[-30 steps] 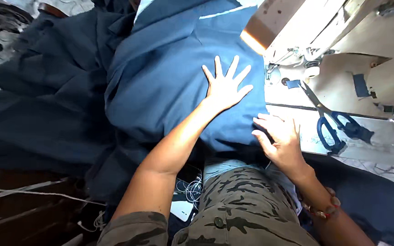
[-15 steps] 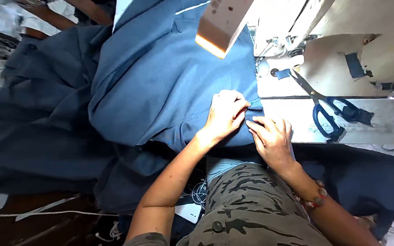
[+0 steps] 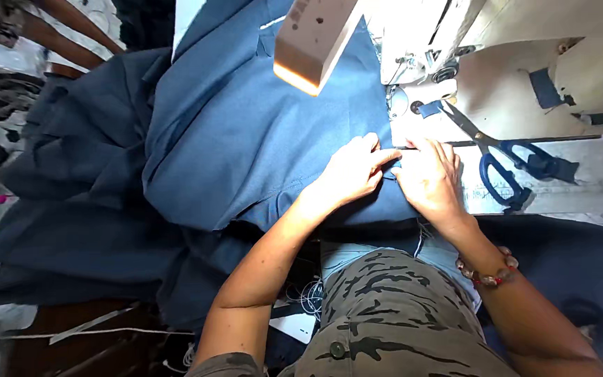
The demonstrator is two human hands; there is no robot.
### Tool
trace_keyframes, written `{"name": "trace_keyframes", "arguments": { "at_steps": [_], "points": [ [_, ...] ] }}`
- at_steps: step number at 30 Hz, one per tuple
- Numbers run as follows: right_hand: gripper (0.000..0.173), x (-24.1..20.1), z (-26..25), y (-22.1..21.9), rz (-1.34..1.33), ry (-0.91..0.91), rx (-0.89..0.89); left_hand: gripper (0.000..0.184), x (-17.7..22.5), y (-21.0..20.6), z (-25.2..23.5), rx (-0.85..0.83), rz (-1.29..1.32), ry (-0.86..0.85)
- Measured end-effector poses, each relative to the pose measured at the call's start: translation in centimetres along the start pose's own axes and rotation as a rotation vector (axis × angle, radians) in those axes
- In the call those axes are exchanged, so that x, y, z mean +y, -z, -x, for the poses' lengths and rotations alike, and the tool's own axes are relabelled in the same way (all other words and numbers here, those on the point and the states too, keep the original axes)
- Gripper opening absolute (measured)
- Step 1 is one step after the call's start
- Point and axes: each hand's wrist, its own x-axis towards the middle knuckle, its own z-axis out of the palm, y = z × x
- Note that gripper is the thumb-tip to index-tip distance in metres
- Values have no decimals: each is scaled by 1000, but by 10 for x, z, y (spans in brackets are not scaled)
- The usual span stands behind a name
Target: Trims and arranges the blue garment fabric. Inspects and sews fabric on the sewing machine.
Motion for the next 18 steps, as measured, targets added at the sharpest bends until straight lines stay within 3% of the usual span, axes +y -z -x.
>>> {"name": "trace_keyframes", "arguments": {
  "at_steps": [4, 9, 12, 15, 18],
  "points": [
    [55, 1, -3, -6, 23, 78, 25, 22, -5, 12, -12, -84, -12, -87],
    [58, 5, 1, -12, 25, 58, 38, 27, -7, 19, -17, -184, -72, -177],
    [57, 6, 1, -14, 57, 82, 47, 18, -14, 19, -18, -117, -68, -287],
    [35, 4, 0, -16, 120, 133, 26, 19, -19, 16, -11, 1, -101, -346],
    [32, 1, 2, -18, 206, 126, 12, 18, -18, 11, -4, 75, -175, -368]
  ]
}}
